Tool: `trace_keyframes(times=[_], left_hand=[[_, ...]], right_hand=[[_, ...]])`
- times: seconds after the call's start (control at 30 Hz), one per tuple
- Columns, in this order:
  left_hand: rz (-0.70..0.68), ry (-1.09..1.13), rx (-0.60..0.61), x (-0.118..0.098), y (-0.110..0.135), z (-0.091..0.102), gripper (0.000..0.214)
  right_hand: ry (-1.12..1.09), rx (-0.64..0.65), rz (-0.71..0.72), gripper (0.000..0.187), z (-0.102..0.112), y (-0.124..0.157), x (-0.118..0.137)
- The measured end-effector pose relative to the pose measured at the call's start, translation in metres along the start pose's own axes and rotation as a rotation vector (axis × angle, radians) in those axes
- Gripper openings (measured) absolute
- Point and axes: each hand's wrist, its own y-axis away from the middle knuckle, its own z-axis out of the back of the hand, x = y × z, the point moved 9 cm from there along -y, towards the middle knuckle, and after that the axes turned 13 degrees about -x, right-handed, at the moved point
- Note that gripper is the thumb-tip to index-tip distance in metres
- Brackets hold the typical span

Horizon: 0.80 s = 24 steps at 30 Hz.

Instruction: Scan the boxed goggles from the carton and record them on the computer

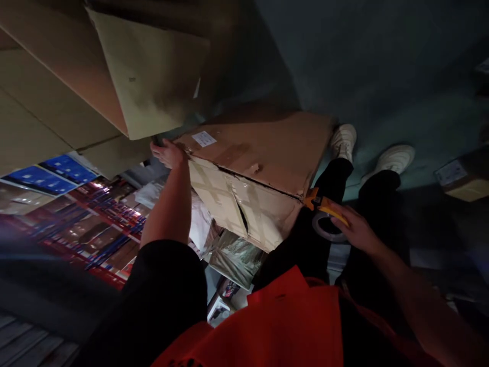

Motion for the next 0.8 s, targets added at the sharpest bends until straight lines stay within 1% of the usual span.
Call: trace_keyframes(times=[0.03,0.07,0.1,0.17,0.2,0.23,0.27,0.3,0.33,0.37,0.43,0.47,0.53,0.6,0.67,0.7,0.73,0.8], left_hand=[[0.030,0.024,-0.082,-0.001,0.020,0.006,0.079],[0.013,0.072,-0.139,-0.006,0.049,0.013,0.081],[-0.055,0.147,-0.168,-0.017,0.085,0.019,0.082],[-0.333,0.304,-0.022,-0.055,0.174,0.018,0.081],[-0.469,0.356,0.091,-0.075,0.221,0.013,0.083],[-0.564,0.384,0.190,-0.092,0.262,0.005,0.087],[-0.612,0.388,0.258,-0.106,0.292,-0.006,0.091],[-0.630,0.385,0.288,-0.119,0.311,-0.017,0.092],[-0.629,0.381,0.286,-0.131,0.317,-0.029,0.093],[-0.623,0.378,0.261,-0.143,0.314,-0.039,0.094],[-0.637,0.382,0.176,-0.164,0.289,-0.049,0.101],[-0.660,0.390,0.124,-0.174,0.274,-0.048,0.106],[-0.703,0.409,0.007,-0.193,0.241,-0.039,0.109],[-0.730,0.387,-0.114,-0.212,0.212,-0.026,0.098],[-0.745,0.293,-0.223,-0.233,0.186,-0.017,0.078],[-0.749,0.225,-0.256,-0.244,0.173,-0.015,0.070],[-0.749,0.154,-0.277,-0.255,0.161,-0.015,0.067],[-0.732,0.040,-0.279,-0.272,0.135,-0.014,0.069]], right_hand=[[0.010,-0.017,0.008,0.049,0.000,0.000,0.000],[0.017,-0.030,0.018,0.050,0.000,0.000,0.001],[0.020,-0.039,0.031,0.051,-0.002,-0.002,0.003],[0.012,-0.044,0.070,0.055,-0.009,-0.010,0.009],[0.003,-0.047,0.096,0.057,-0.014,-0.016,0.012],[-0.008,-0.052,0.127,0.059,-0.019,-0.024,0.015],[-0.020,-0.061,0.157,0.060,-0.024,-0.032,0.018],[-0.036,-0.075,0.187,0.061,-0.028,-0.041,0.020],[-0.057,-0.095,0.214,0.062,-0.031,-0.051,0.022],[-0.082,-0.116,0.240,0.064,-0.034,-0.062,0.024],[-0.140,-0.149,0.290,0.069,-0.038,-0.084,0.031],[-0.170,-0.155,0.317,0.072,-0.039,-0.095,0.037],[-0.222,-0.154,0.362,0.076,-0.039,-0.117,0.053],[-0.263,-0.175,0.370,0.078,-0.033,-0.141,0.071],[-0.282,-0.201,0.361,0.079,-0.022,-0.163,0.093],[-0.284,-0.208,0.359,0.078,-0.016,-0.173,0.104],[-0.285,-0.211,0.361,0.076,-0.011,-0.182,0.116],[-0.290,-0.209,0.380,0.070,-0.002,-0.197,0.137]])
